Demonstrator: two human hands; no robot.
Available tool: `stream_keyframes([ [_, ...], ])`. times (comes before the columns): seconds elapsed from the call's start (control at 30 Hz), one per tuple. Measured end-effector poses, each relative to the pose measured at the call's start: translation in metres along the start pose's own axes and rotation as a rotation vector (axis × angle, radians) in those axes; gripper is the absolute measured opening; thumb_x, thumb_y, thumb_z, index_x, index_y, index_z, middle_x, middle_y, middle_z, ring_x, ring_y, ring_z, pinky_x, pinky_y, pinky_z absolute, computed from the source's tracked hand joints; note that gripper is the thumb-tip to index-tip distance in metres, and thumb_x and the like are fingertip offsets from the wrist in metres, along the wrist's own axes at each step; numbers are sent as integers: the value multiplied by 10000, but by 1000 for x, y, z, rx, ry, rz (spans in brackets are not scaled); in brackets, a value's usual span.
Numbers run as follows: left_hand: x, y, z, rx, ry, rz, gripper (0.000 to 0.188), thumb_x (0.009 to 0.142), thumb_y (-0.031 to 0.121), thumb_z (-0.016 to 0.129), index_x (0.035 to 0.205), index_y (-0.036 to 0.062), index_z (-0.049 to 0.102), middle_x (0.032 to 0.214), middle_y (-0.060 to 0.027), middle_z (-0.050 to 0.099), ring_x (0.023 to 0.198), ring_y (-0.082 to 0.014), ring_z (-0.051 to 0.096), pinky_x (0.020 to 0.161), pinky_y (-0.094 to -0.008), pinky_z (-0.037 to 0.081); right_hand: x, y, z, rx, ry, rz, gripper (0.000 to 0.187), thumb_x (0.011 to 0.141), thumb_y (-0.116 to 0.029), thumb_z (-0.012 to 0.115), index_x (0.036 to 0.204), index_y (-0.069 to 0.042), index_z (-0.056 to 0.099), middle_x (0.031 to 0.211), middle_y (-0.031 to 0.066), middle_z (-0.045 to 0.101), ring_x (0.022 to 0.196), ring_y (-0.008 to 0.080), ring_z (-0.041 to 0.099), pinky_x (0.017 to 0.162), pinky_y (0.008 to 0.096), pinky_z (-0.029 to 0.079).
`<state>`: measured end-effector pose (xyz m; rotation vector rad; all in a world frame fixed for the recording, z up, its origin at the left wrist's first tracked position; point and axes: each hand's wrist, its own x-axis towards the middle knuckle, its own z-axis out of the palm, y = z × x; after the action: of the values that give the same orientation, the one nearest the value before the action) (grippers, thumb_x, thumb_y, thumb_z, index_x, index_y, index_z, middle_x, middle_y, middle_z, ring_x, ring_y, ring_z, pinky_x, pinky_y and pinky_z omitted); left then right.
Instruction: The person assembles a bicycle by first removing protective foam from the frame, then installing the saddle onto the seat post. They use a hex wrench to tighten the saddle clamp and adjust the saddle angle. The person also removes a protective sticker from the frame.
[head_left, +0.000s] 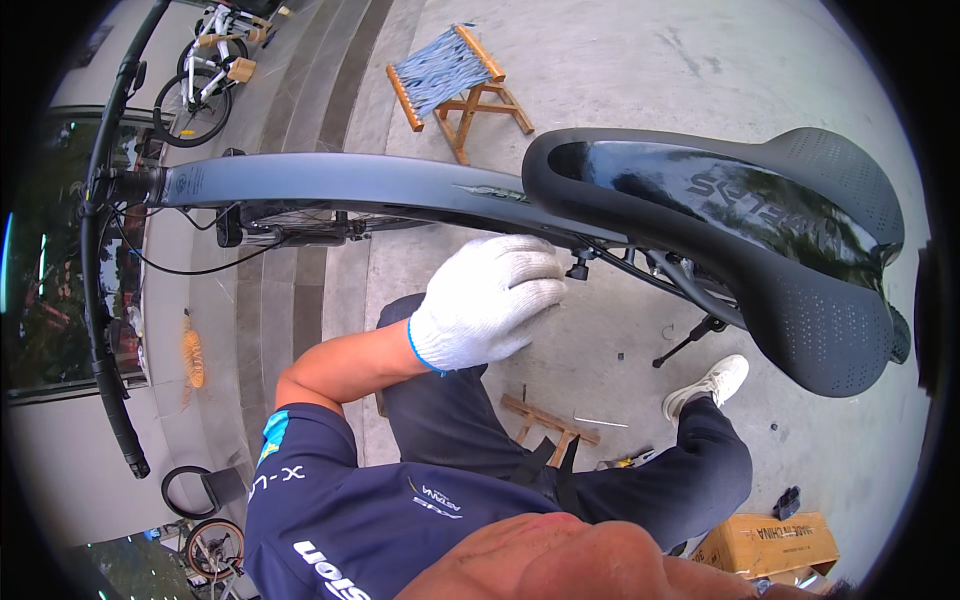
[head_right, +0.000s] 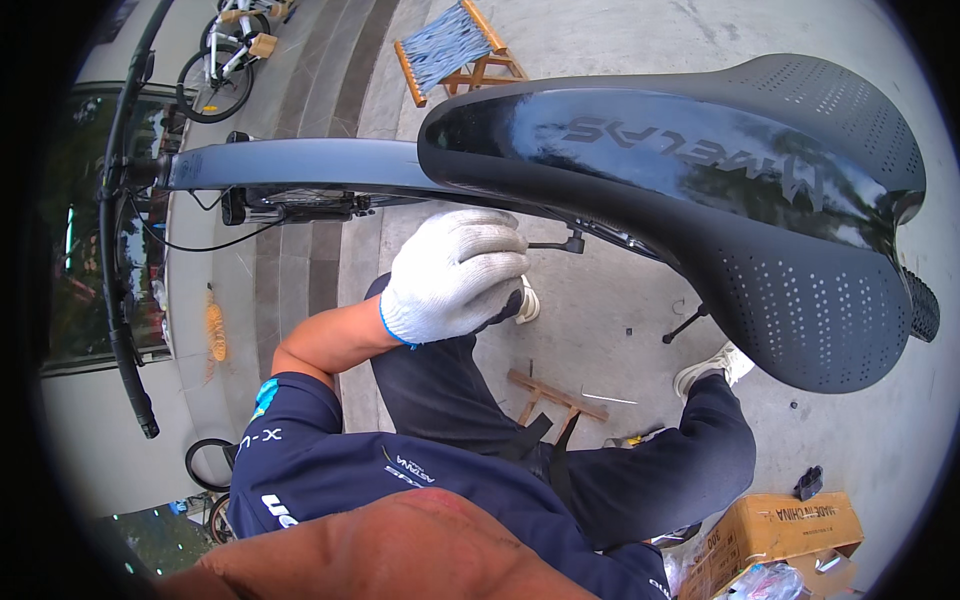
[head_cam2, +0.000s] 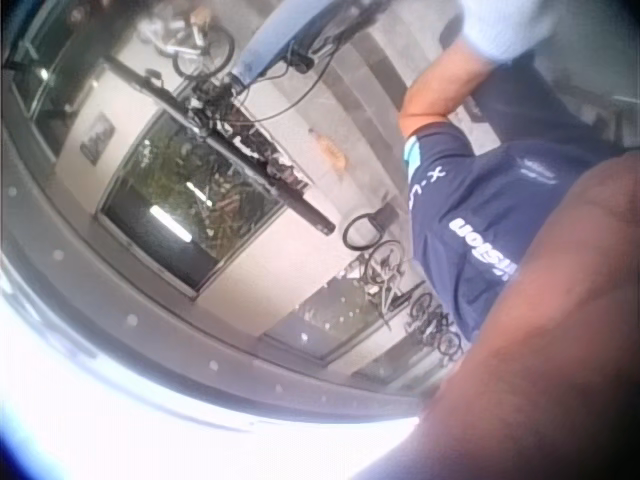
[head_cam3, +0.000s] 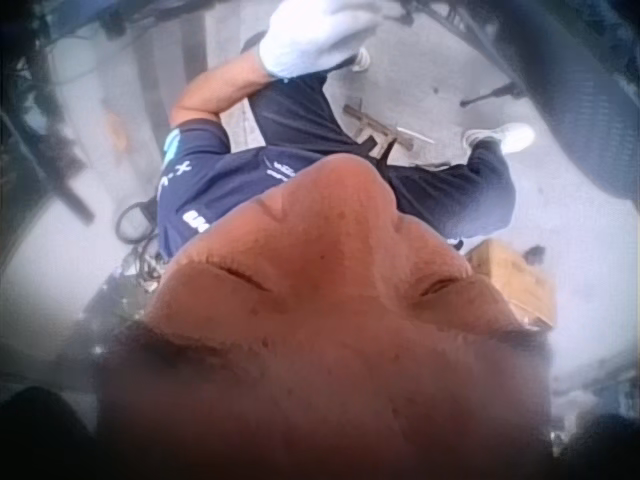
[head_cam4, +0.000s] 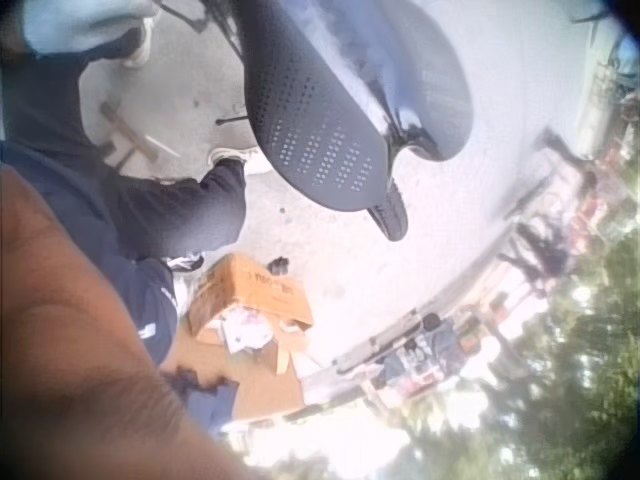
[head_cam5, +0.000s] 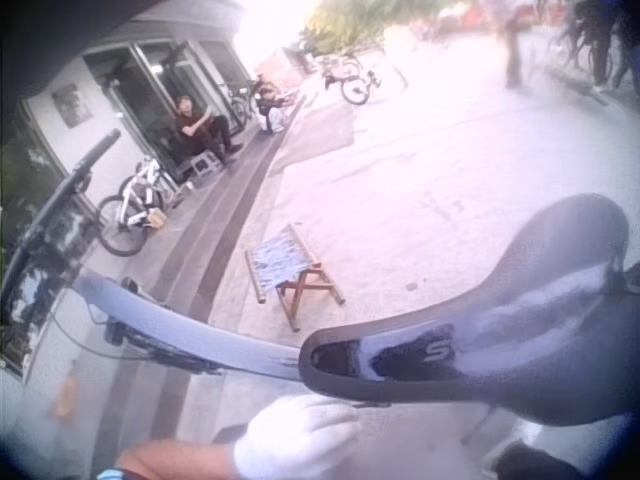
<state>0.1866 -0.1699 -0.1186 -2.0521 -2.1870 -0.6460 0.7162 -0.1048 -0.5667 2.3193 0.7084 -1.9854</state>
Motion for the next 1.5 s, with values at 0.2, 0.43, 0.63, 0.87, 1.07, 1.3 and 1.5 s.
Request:
stream_keyframes([
  [0.2,-4,-5,-7,19,82,-149,348,806,139,887,1134,109,774,1136,-102,751,1065,-331,742,904,-443,599,9,-4,9,-25,-9,18,435,1117,-304,623,1426,1,647,1239,163,751,1075,263,730,918,390,590],
  [0.43,-3,-9,-16,84,395,-591,632,897,36,869,1479,83,626,765,-16,696,619,-81,662,642,-257,569,7,-3,10,-44,-19,7,442,1118,-304,622,1437,1,640,1250,163,749,1086,263,728,926,389,589],
  [0.63,6,-4,-19,91,337,-553,477,927,51,789,1376,123,644,736,-65,683,613,-203,716,645,-334,589,-9,1,5,-68,-17,-36,448,1120,-304,622,1447,1,635,1260,164,747,1095,262,726,934,389,587],
  [0.87,8,-1,-16,15,386,-525,367,937,89,784,1274,129,644,693,-87,673,619,-272,724,624,-382,575,-38,9,-10,-98,0,-95,456,1121,-304,622,1459,1,628,1272,164,745,1107,262,724,942,388,586],
  [1.07,6,-4,-15,17,366,-546,322,941,148,794,1234,134,661,711,-101,693,633,-294,730,641,-397,579,-62,16,-23,-132,11,-146,462,1122,-304,621,1468,2,622,1282,165,743,1116,261,723,949,388,585],
  [1.3,-11,-4,4,-74,-28,-526,245,949,277,797,1009,49,732,881,-181,785,824,-376,777,780,-465,598,-86,22,-37,-150,40,-193,470,1123,-305,621,1480,2,616,1294,165,741,1127,261,721,958,387,583],
  [1.5,-23,-25,13,-143,-467,-442,399,989,399,732,1122,24,762,1076,-237,796,1029,-409,768,919,-471,588,-99,30,-46,-191,48,-215,477,1125,-305,621,1489,2,610,1304,166,739,1137,260,719,965,387,582],
])
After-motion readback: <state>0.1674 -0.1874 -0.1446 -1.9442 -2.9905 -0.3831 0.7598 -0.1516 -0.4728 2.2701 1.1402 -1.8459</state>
